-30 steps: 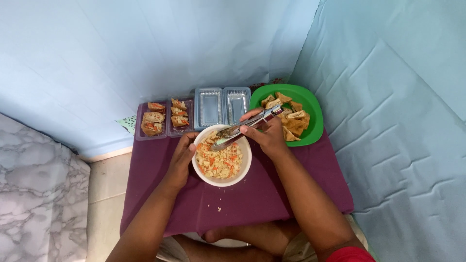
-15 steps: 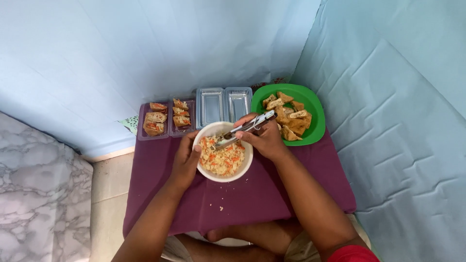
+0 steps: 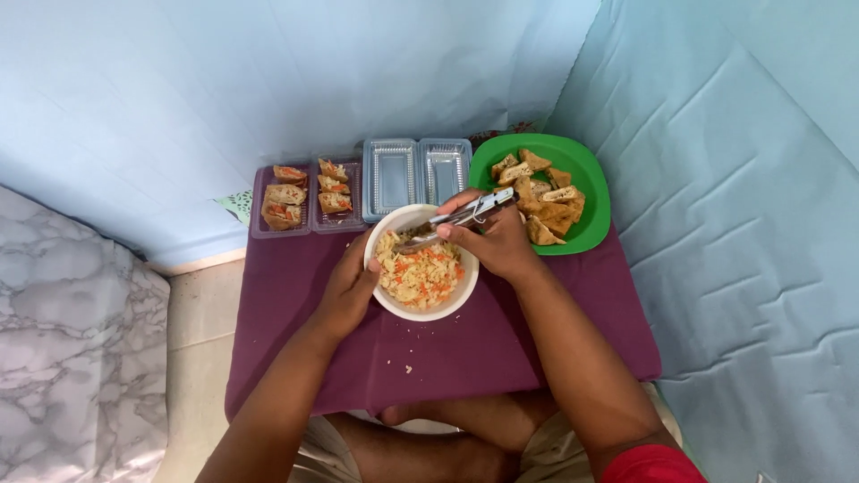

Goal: Using metal tongs to mix shredded vegetables in a white bowl at a natural pace.

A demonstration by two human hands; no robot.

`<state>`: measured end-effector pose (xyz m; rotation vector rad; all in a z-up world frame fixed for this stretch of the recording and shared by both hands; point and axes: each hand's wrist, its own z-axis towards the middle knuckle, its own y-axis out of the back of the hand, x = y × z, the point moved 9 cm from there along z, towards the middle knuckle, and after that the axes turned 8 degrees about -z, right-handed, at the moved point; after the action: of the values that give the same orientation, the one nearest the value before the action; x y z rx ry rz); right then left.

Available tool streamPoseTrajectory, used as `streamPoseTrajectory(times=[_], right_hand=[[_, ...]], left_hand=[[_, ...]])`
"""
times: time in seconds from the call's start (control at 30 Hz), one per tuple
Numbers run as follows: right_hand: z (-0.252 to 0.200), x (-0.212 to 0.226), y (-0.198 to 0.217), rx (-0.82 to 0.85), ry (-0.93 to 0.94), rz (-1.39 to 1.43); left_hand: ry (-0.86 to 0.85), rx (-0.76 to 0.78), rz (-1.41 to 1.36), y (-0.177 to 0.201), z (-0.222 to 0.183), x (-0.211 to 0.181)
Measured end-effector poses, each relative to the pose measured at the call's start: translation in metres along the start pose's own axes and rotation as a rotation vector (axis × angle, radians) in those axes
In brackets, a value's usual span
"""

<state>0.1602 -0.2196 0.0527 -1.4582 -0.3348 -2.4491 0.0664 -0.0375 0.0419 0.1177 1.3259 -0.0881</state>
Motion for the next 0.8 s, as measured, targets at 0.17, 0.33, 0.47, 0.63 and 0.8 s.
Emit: streamPoseTrajectory(times=[0.17, 0.33, 0.47, 0.63, 0.8], right_hand=[[-0.002, 0.015, 0.004, 0.007, 0.000, 0.042], [0.002, 0.021, 0.012, -0.010, 0.012, 0.065], [0.000, 0.002, 0.004, 0.015, 0.001, 0.057], [-0.002, 0.009, -0.009, 0.070, 0.011, 0.104], [-0.004, 0.006, -0.003, 0.093, 0.093, 0.149]], left_hand=[[0.102, -0.154, -0.073, 0.022, -0.004, 0.021], [0.087, -0.213, -0.187, 0.025, -0.007, 0.016], [0.108, -0.055, -0.231, 0.009, -0.007, 0.005], [0.116, 0.023, -0.126, 0.009, -0.006, 0.015], [0.137, -0.055, -0.114, 0.008, -0.006, 0.005]])
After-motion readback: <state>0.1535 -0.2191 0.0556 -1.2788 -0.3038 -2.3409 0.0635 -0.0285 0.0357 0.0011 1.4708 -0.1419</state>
